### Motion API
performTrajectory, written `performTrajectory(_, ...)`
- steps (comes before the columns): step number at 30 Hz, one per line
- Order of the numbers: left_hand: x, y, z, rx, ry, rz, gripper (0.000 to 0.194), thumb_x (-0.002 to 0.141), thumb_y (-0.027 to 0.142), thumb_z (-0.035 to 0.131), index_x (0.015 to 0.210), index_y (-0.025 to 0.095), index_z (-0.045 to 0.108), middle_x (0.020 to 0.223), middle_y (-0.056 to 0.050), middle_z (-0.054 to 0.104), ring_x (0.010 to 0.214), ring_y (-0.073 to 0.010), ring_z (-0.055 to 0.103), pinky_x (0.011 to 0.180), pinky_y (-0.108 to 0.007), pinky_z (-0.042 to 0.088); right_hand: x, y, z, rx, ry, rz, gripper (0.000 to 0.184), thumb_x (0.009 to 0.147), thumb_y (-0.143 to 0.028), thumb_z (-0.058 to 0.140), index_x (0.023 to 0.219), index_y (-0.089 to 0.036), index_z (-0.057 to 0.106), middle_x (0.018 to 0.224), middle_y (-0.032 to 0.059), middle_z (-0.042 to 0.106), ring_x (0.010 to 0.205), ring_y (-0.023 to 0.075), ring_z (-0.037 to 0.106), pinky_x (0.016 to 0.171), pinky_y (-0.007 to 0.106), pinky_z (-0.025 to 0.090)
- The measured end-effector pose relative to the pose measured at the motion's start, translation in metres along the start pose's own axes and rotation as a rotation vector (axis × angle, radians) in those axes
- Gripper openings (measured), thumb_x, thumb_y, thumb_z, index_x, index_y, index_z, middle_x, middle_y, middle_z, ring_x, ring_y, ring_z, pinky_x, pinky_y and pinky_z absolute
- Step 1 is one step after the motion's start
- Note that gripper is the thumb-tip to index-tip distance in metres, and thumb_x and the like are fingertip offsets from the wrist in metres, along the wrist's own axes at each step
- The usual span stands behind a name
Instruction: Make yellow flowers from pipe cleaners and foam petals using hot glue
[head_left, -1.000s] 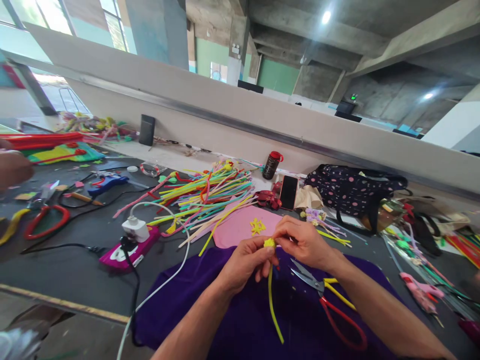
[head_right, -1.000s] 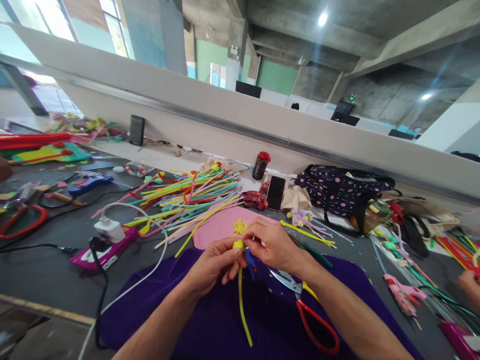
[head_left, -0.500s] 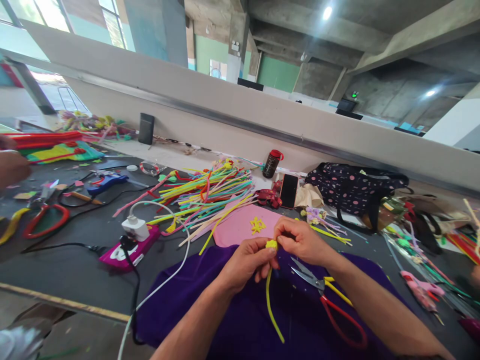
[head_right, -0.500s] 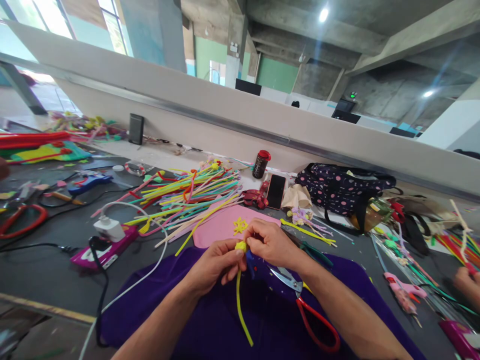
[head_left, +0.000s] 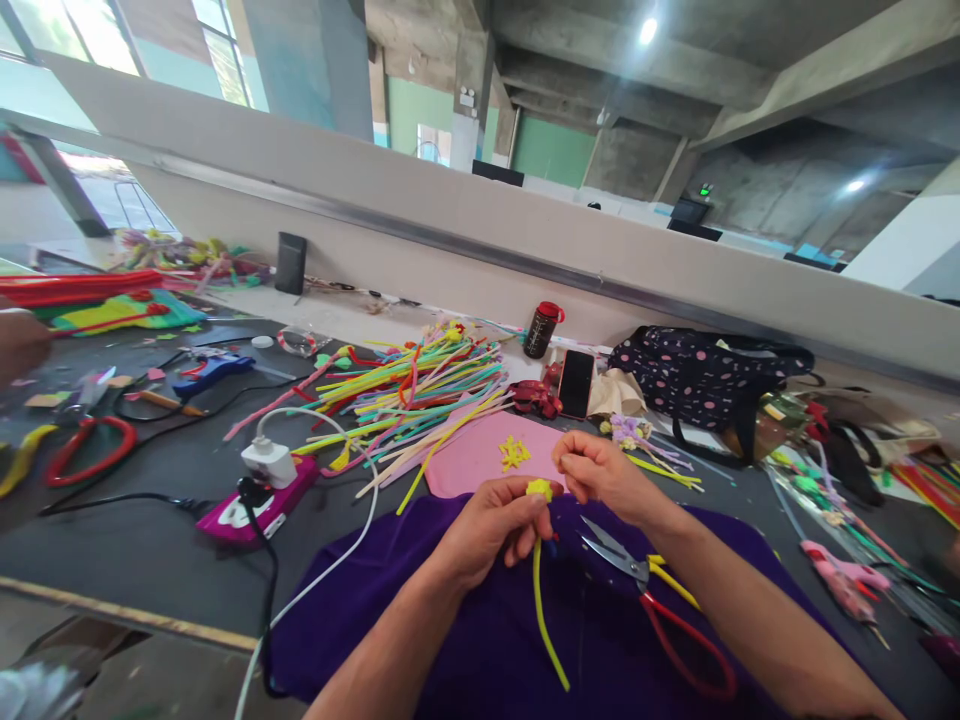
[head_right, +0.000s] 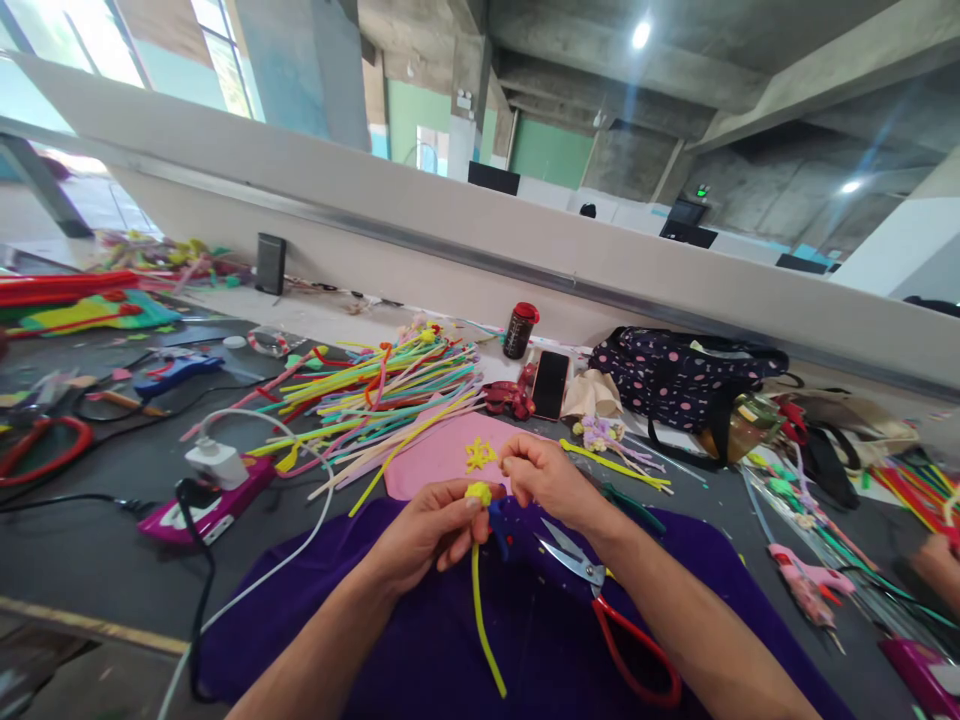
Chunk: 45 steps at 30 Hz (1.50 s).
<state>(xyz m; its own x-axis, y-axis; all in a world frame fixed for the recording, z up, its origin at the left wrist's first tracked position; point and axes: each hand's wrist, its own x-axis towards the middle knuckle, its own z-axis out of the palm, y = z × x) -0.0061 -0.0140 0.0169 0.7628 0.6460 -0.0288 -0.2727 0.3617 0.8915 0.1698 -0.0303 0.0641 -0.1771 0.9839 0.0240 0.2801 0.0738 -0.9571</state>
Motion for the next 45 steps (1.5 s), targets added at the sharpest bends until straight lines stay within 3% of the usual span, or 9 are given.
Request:
performTrajectory(5, -0.001, 0.002, 0.002, 0.039, 0.039, 0.032, 0.036, 0.075, 0.035, 0.059, 0.104, 0.012, 0.06, 0.064, 0.0, 0.06, 0.038, -0.0024, 0.042, 0.033, -0.014, 0.028, -0.001, 0.003, -0.006, 0.219, 0.016, 0.072, 0.011, 0.077, -0.026, 0.051, 0.078, -0.016, 0.057, 0.049, -0.0035, 0.055, 0.038, 0.0061, 0.043, 0.035, 0.015, 0.024)
performTrajectory(13, -0.001, 0.0, 0.001, 0.084, 0.038, 0.068, 0.032, 0.076, 0.033, 0.059, 0.1, 0.013, 0.06, 0.066, 0.0, 0.06, 0.04, -0.0024, 0.044, 0.034, -0.013, 0.03, -0.004, 0.003, -0.004, 0.393, -0.001, 0.123, 0.016, 0.076, -0.025, 0.053, 0.08, -0.012, 0.062, 0.061, 0.0006, 0.061, 0.037, 0.0053, 0.048, 0.031, 0.014, 0.025)
performTrajectory(17, -0.001, 0.001, 0.001, 0.057, 0.051, 0.07, 0.034, 0.076, 0.033, 0.059, 0.105, 0.013, 0.059, 0.066, -0.001, 0.06, 0.039, -0.0023, 0.043, 0.033, -0.013, 0.029, -0.004, 0.01, -0.004, 0.446, -0.024, 0.139, 0.012, 0.075, -0.025, 0.052, 0.072, -0.014, 0.056, 0.065, 0.0002, 0.059, 0.038, 0.0058, 0.049, 0.029, 0.014, 0.022)
performTrajectory(23, -0.003, -0.001, 0.003, 0.109, 0.089, 0.1, 0.041, 0.073, 0.034, 0.062, 0.108, 0.013, 0.058, 0.067, -0.002, 0.062, 0.04, -0.0043, 0.047, 0.034, -0.014, 0.032, -0.014, 0.02, -0.012, 0.322, -0.074, 0.17, 0.014, 0.078, -0.025, 0.05, 0.07, -0.014, 0.055, 0.05, -0.0048, 0.046, 0.035, 0.005, 0.042, 0.029, 0.014, 0.019)
performTrajectory(30, -0.004, -0.003, 0.007, 0.199, 0.109, 0.14, 0.043, 0.07, 0.032, 0.065, 0.108, 0.013, 0.058, 0.064, -0.002, 0.063, 0.041, -0.007, 0.051, 0.036, -0.016, 0.034, -0.025, 0.033, -0.012, 0.282, -0.107, 0.183, 0.017, 0.078, -0.024, 0.047, 0.064, -0.015, 0.049, 0.051, -0.0049, 0.044, 0.034, 0.005, 0.039, 0.03, 0.016, 0.021)
performTrajectory(36, -0.002, -0.007, 0.008, 0.224, 0.208, 0.212, 0.038, 0.069, 0.03, 0.066, 0.104, 0.015, 0.059, 0.06, 0.002, 0.057, 0.042, -0.0057, 0.048, 0.038, -0.016, 0.034, -0.028, 0.042, -0.001, 0.126, -0.107, 0.203, 0.018, 0.079, -0.029, 0.05, 0.067, -0.015, 0.052, 0.045, -0.0061, 0.045, 0.035, 0.005, 0.036, 0.033, 0.015, 0.024)
performTrajectory(41, 0.001, -0.012, 0.007, 0.332, 0.305, 0.274, 0.036, 0.07, 0.03, 0.065, 0.101, 0.015, 0.061, 0.061, 0.002, 0.055, 0.045, -0.0067, 0.048, 0.045, -0.019, 0.04, -0.025, 0.035, 0.001, 0.137, -0.091, 0.166, 0.013, 0.077, -0.027, 0.051, 0.07, -0.016, 0.053, 0.044, -0.0066, 0.045, 0.035, 0.0058, 0.036, 0.034, 0.016, 0.023)
performTrajectory(45, 0.002, -0.014, 0.007, 0.494, 0.346, 0.295, 0.035, 0.071, 0.033, 0.063, 0.101, 0.016, 0.062, 0.065, 0.0, 0.058, 0.051, -0.0095, 0.051, 0.05, -0.021, 0.041, -0.024, 0.021, 0.001, 0.095, -0.009, 0.062, 0.021, 0.081, -0.025, 0.043, 0.063, -0.017, 0.049, 0.044, -0.0057, 0.044, 0.034, 0.0062, 0.035, 0.035, 0.018, 0.024)
